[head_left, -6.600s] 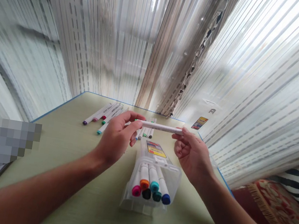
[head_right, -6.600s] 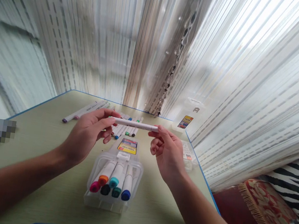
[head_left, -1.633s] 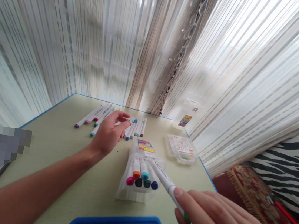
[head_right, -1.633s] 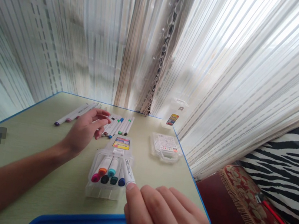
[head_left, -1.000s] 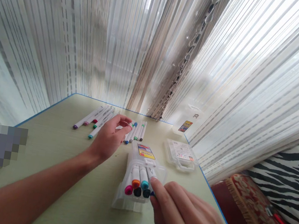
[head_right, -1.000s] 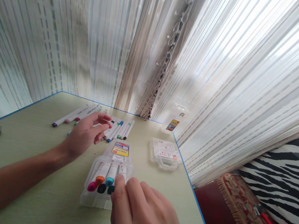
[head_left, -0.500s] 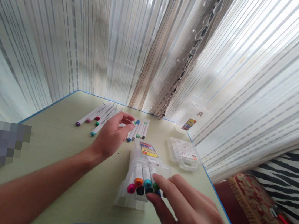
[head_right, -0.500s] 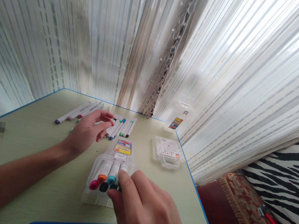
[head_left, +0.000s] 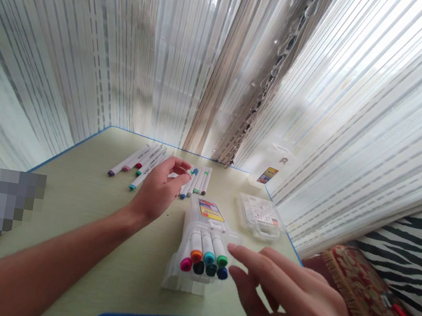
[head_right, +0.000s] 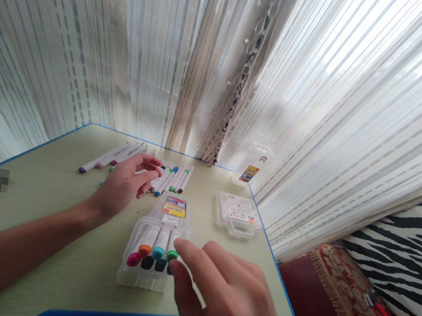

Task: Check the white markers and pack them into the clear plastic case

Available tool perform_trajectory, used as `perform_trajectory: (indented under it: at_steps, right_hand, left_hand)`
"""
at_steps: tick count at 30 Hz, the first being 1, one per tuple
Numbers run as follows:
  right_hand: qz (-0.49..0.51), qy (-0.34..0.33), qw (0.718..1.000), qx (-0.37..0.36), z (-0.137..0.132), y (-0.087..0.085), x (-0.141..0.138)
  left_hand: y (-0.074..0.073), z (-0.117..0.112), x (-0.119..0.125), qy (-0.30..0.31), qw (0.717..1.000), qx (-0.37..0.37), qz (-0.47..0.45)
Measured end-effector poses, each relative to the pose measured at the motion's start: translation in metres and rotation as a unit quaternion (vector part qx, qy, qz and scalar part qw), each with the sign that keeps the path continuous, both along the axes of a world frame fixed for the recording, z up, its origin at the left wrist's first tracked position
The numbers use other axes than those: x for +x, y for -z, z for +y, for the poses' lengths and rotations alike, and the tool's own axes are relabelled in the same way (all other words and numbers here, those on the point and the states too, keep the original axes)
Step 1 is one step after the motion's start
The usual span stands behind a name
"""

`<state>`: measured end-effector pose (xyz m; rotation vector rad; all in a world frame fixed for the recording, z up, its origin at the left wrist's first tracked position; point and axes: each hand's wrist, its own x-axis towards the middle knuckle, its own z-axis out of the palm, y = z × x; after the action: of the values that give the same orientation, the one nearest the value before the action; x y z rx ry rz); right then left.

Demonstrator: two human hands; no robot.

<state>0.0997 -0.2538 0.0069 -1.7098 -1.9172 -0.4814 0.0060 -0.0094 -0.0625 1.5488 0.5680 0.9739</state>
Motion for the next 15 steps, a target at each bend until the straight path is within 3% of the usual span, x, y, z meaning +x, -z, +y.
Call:
perform_trajectory:
  at_steps: [3, 7, 11, 15]
  right_hand:
    - [0.033, 0.012, 0.998, 0.059, 0.015, -0.015, 0.011]
    - [0.128, 0.068, 0.985, 0.096, 0.065, -0.021, 0.048]
    - [0.29, 0.084, 0.949, 0.092, 0.116, 0.011, 0.088]
    - [0.268, 0.099, 0.956, 0.06, 0.125, 0.047, 0.098]
  left_hand:
    - [-0.001, -0.001, 0.001, 0.004, 1.0, 0.001, 0.006]
    - [-0.003, -0.001, -0.001, 0.004, 1.0, 0.001, 0.01]
    - [-0.006, 0.001, -0.003, 0.021, 1.0, -0.018, 0.011]
    - [-0.007, 0.001, -0.005, 0.048, 0.998, 0.0, 0.032]
